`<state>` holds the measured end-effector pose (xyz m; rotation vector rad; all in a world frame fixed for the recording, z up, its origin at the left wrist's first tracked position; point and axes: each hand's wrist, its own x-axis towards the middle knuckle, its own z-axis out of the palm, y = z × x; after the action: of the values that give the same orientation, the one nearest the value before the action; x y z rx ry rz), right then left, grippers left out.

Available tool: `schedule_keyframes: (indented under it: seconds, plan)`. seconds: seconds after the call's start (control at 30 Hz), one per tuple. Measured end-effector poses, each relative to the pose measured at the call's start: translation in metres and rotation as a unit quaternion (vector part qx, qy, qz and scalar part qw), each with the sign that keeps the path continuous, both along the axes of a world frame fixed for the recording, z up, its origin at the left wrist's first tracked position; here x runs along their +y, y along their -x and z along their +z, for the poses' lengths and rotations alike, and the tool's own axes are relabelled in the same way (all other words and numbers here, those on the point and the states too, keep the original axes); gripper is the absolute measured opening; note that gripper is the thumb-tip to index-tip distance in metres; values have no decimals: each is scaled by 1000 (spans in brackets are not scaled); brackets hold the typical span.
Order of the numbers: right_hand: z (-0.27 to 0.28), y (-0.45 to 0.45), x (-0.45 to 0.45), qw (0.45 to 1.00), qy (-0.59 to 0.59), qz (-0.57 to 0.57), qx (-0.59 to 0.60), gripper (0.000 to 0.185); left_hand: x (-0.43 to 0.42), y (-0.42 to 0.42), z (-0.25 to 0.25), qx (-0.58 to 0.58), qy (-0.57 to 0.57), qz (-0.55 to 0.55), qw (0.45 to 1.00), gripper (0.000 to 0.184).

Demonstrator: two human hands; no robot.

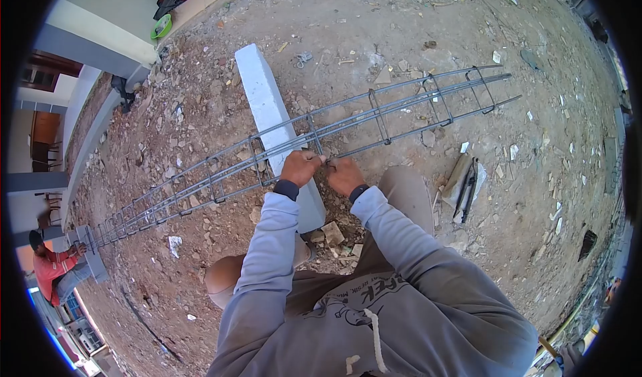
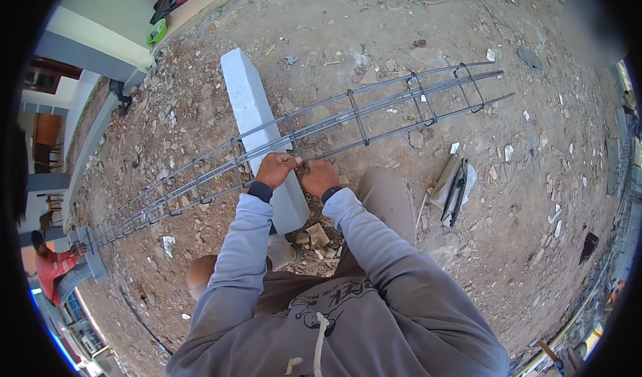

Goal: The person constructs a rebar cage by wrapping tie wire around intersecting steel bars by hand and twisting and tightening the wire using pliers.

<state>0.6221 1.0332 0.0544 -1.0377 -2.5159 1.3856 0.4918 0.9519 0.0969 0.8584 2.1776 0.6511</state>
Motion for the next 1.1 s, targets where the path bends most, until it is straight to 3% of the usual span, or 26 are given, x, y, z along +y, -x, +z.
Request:
schedule_keyframes:
  seconds: [0.13,0.23,0.33,0.53,0.67,0.8,0.83,0.87,0.9,1.1]
  plan:
    - [10,-3,6,998,-7,58,-7,28,-2,-2,-6,16,-27,-6,999,33]
    - [17,-2,13,952,296,-46,-57,34,0,-1,0,-1,-6,5,1000,32]
    - [8,0,12,962,268,-33,-29,38,0,2,-4,-23,-28,18,999,32]
    - [26,9,16,989,41,56,-127,37,3,5,-9,8,-24,-9,1000,31]
    - [39,20,12,982,-1,43,-186,31,7,4,-4,-9,-27,-17,999,32]
    - [34,20,15,987,-34,77,-137,29,9,3,-12,57,7,-15,998,36]
    - [12,16,17,985,-93,104,-103,23,10,1,-15,47,27,7,998,37]
    - [21,14,20,984,142,37,-103,19,10,-1,-20,52,32,10,998,38]
    - [4,11,18,976,207,-14,-62,18,12,-2,-24,55,34,10,998,38]
    - [8,-2,4,942,321,-86,41,16,15,1,-15,42,82,-98,991,41]
